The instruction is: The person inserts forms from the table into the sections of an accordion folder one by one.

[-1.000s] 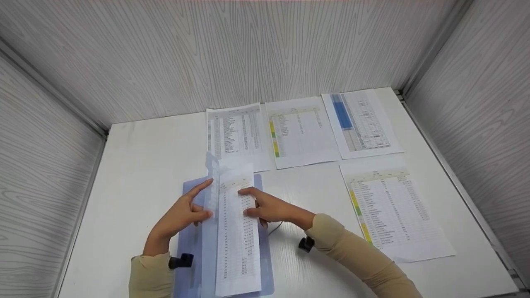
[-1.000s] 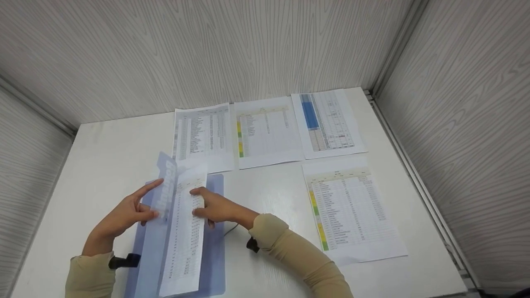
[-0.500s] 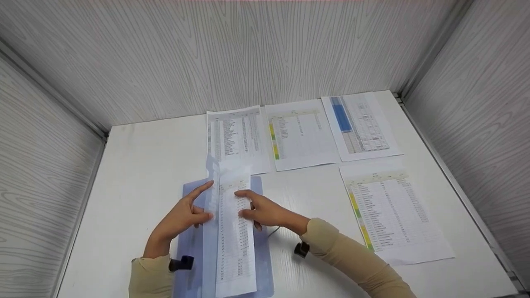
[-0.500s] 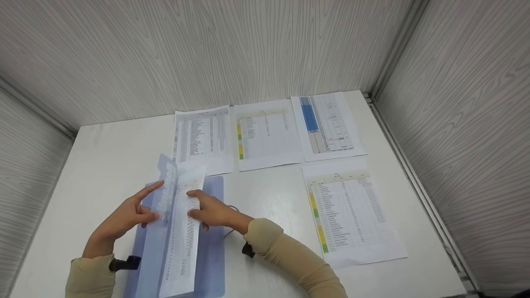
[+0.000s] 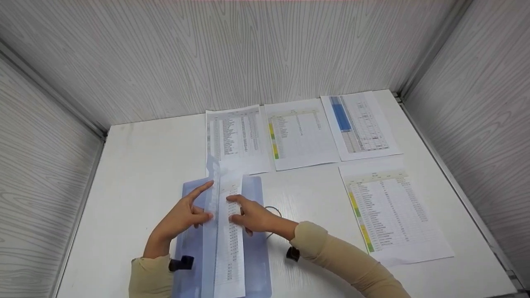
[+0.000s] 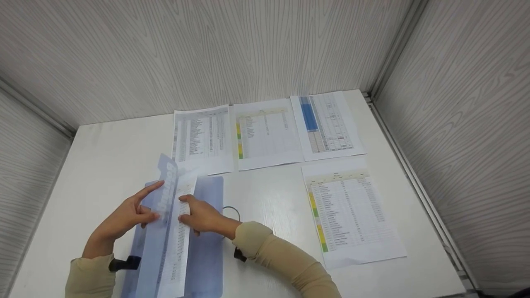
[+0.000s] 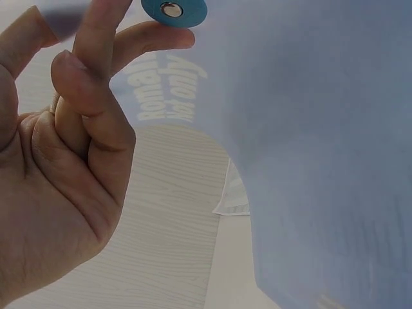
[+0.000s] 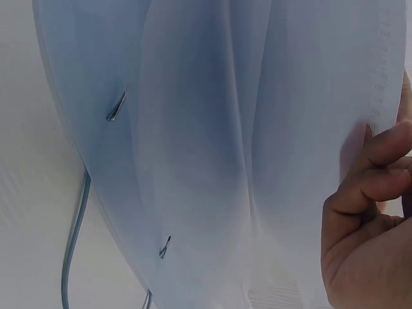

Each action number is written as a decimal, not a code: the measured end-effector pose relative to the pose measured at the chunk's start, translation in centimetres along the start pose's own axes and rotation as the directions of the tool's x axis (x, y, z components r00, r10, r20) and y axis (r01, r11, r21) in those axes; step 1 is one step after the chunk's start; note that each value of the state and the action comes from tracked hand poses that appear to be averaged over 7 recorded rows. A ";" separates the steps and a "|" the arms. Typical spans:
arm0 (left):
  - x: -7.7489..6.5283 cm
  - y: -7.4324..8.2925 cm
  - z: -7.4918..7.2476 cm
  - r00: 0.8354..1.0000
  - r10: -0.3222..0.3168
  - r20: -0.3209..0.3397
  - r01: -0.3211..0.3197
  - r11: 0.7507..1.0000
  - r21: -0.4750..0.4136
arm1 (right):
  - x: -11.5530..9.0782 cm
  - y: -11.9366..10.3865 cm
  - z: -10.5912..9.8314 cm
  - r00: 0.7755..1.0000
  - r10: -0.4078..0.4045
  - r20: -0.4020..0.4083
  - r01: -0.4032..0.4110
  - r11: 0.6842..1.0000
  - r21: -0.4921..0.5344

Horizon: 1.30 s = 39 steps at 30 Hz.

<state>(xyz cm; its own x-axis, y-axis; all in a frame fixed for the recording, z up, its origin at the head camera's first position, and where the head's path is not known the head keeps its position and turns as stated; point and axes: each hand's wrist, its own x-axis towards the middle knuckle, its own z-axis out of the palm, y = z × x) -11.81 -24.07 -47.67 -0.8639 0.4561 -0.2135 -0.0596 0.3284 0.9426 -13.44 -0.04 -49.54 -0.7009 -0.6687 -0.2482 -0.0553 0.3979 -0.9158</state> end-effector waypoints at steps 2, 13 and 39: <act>0.0 0.0 0.0 1.000 0.000 0.001 0.000 1.000 -0.004 | 0.1 0.0 0.3 1.000 0.012 -0.004 -0.012 1.000 -0.011; 0.2 -0.1 0.1 1.000 0.004 0.006 -0.004 1.000 -0.027 | 0.6 0.0 1.0 0.998 0.047 -0.037 -0.050 0.997 -0.058; 0.3 -0.4 0.4 1.000 -0.009 -0.006 0.009 1.000 -0.016 | -1.8 0.9 -2.3 0.994 -0.005 0.111 0.002 0.999 0.033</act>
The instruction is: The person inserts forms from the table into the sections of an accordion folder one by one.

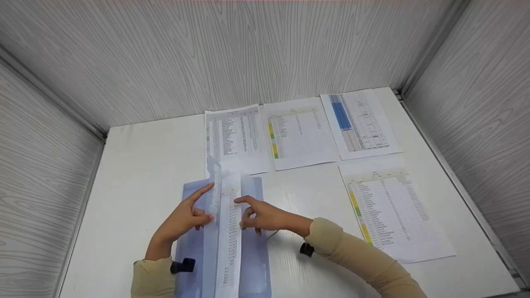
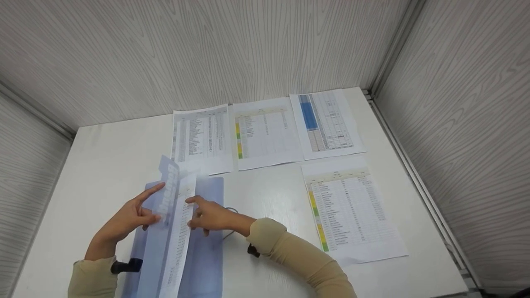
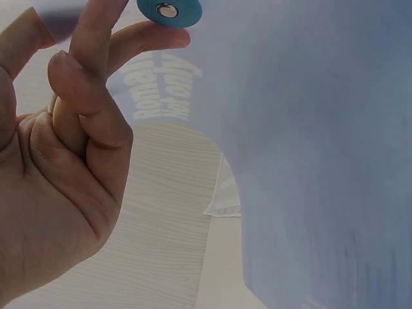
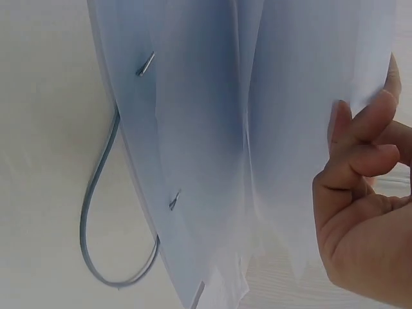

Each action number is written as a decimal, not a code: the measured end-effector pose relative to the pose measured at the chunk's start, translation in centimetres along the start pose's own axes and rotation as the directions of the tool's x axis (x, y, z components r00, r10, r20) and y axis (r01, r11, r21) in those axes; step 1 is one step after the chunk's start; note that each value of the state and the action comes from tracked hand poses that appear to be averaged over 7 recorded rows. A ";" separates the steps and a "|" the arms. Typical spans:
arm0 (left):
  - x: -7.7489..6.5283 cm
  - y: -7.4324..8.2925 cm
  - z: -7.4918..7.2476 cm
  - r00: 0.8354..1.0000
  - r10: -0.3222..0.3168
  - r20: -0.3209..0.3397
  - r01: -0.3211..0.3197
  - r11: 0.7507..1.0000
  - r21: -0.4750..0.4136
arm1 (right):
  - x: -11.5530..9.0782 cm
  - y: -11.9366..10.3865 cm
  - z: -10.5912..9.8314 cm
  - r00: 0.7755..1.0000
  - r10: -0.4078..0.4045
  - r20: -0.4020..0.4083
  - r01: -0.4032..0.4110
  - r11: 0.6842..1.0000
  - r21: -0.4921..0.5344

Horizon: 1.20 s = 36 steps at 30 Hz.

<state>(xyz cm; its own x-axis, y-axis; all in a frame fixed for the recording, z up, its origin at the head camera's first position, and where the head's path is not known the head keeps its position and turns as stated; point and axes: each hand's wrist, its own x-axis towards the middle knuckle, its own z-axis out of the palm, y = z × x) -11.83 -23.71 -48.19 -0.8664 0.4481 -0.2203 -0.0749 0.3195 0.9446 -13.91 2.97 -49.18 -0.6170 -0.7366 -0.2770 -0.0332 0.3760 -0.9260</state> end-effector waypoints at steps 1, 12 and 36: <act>0.0 0.0 0.0 1.000 0.002 -0.001 -0.002 1.000 0.001 | -0.2 0.0 -0.3 1.000 -0.017 0.007 0.017 1.000 -0.003; -0.2 0.1 -0.2 1.000 0.009 -0.006 -0.009 1.000 0.017 | -3.3 1.5 -4.1 0.992 -0.119 0.045 0.124 0.984 -0.125; 0.0 0.1 -0.2 1.000 0.005 0.004 -0.005 1.000 -0.015 | -12.1 7.9 -12.7 0.983 -0.098 -0.156 0.086 0.993 -0.086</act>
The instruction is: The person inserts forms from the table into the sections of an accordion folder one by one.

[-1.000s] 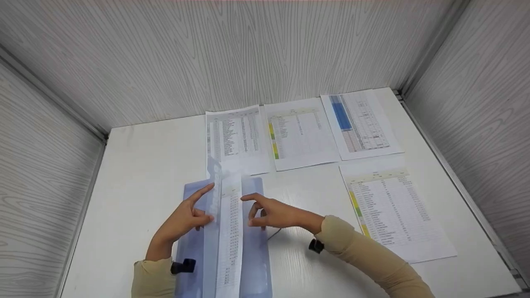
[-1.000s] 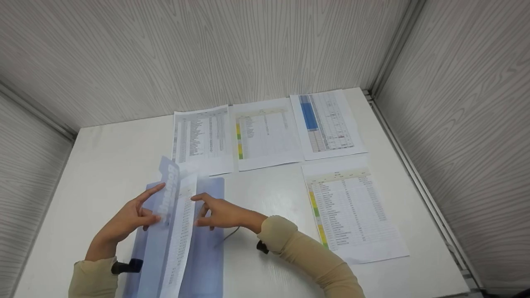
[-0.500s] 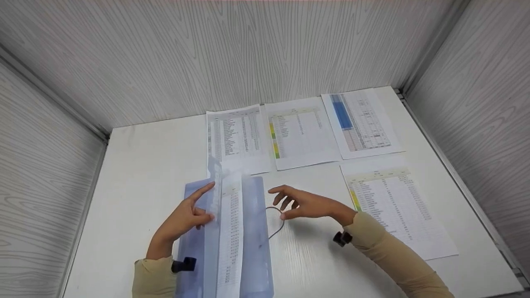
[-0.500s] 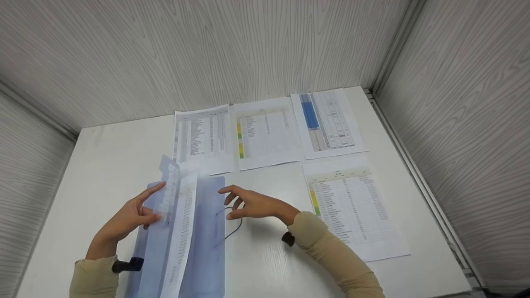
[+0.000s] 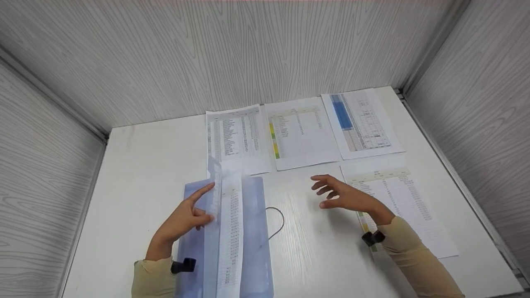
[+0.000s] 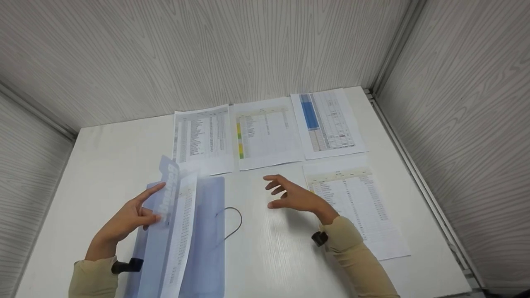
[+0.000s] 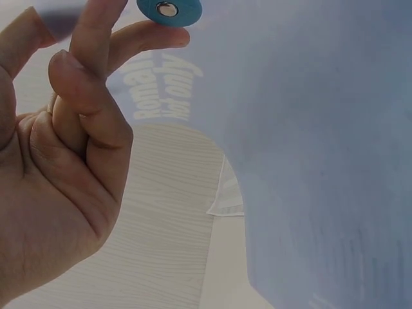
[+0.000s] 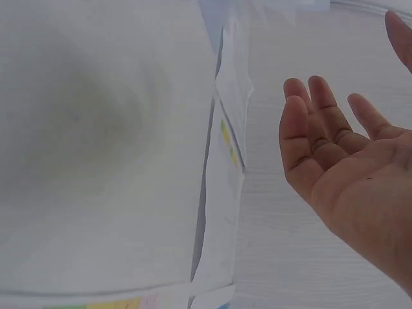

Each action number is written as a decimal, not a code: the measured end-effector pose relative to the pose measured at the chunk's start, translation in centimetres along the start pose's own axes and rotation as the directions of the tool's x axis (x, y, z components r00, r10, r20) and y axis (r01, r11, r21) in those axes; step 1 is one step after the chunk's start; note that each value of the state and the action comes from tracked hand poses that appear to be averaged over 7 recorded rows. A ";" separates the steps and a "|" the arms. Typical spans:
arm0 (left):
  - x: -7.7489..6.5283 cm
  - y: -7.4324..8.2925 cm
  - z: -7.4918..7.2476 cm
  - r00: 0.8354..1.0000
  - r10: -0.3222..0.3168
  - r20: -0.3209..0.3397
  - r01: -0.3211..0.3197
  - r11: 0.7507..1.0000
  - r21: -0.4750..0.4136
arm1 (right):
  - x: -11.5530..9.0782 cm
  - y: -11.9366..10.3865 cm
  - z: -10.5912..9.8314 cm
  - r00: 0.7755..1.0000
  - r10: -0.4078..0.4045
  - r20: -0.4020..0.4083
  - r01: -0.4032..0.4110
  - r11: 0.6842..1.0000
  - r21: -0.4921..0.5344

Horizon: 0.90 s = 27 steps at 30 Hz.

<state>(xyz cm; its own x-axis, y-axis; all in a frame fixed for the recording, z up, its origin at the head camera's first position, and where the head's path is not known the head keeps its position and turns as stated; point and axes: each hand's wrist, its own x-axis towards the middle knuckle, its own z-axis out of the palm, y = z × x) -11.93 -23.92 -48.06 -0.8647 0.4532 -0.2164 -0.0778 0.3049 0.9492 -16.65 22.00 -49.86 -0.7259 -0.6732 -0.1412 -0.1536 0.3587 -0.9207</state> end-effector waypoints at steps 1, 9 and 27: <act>0.0 0.0 0.0 1.000 0.000 -0.001 0.000 1.000 0.004 | -0.3 0.4 -0.3 1.000 0.002 -0.015 -0.002 1.000 0.002; -0.1 0.1 0.0 1.000 -0.005 -0.004 0.005 1.000 0.028 | -3.1 3.2 -2.0 0.986 0.049 -0.158 -0.052 0.999 -0.012; -0.1 -0.1 -0.3 1.000 0.023 0.007 -0.023 1.000 0.002 | -11.1 8.4 -7.6 0.859 0.258 -0.442 -0.330 0.939 -0.092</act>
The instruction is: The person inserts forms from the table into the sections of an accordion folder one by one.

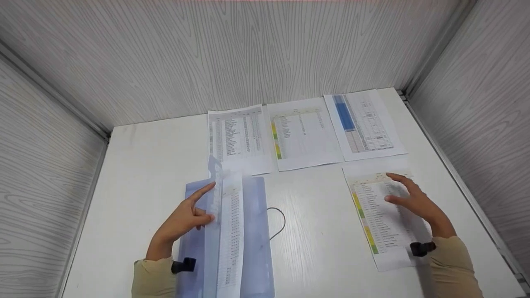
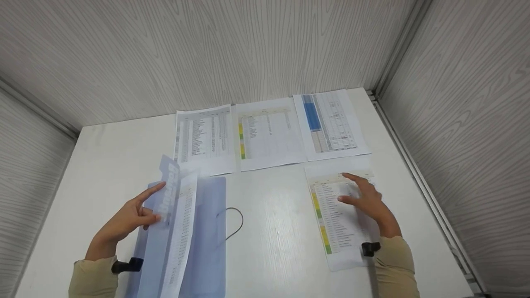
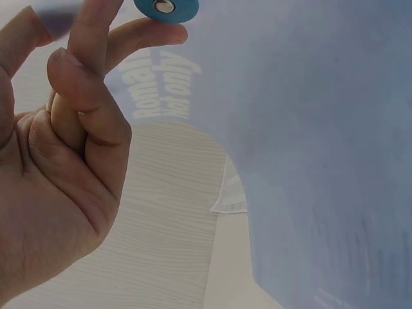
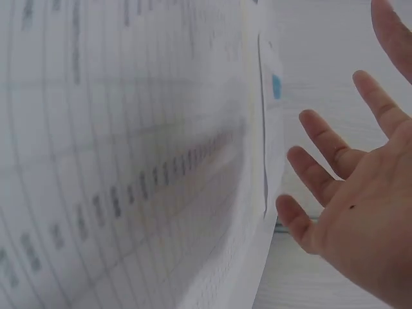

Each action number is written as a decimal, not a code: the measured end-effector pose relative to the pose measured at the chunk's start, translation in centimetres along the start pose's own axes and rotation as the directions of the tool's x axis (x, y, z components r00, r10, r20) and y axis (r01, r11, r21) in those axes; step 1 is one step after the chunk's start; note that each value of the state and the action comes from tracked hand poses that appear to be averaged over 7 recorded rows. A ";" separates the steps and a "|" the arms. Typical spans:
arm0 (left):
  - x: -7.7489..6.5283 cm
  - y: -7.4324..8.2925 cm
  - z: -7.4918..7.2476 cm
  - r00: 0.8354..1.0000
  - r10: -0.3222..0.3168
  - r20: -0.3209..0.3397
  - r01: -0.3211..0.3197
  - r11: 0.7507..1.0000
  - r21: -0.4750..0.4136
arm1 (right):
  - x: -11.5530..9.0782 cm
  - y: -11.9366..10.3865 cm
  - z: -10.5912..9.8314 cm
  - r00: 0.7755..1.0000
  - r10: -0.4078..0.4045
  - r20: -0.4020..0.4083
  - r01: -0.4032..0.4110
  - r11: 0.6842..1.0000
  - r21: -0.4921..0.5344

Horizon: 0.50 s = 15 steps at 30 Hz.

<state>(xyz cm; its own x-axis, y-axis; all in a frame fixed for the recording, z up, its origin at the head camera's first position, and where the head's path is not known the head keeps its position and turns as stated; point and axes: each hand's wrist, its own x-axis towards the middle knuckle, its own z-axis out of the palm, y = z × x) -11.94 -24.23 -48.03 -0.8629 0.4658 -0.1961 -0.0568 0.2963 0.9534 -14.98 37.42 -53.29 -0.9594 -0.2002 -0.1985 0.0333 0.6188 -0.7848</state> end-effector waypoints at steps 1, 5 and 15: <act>0.0 0.0 0.0 1.000 -0.002 0.000 0.002 1.000 0.001 | -0.1 0.4 -0.3 1.000 0.024 -0.014 -0.025 0.999 -0.023; 0.1 0.1 0.0 1.000 -0.007 -0.001 0.007 1.000 0.004 | -0.4 1.8 -1.2 0.995 0.077 -0.063 -0.083 0.991 -0.108; 0.0 0.2 0.0 1.000 -0.007 0.000 0.007 1.000 0.017 | -1.5 5.6 -3.0 0.985 0.123 -0.124 -0.136 0.985 -0.109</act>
<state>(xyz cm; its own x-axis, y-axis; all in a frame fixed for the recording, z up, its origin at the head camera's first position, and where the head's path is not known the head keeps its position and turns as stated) -11.98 -24.14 -47.84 -0.8623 0.4639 -0.2031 -0.0544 0.3139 0.9479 -14.16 43.46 -55.62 -0.9753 -0.0273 -0.2192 0.1330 0.7197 -0.6814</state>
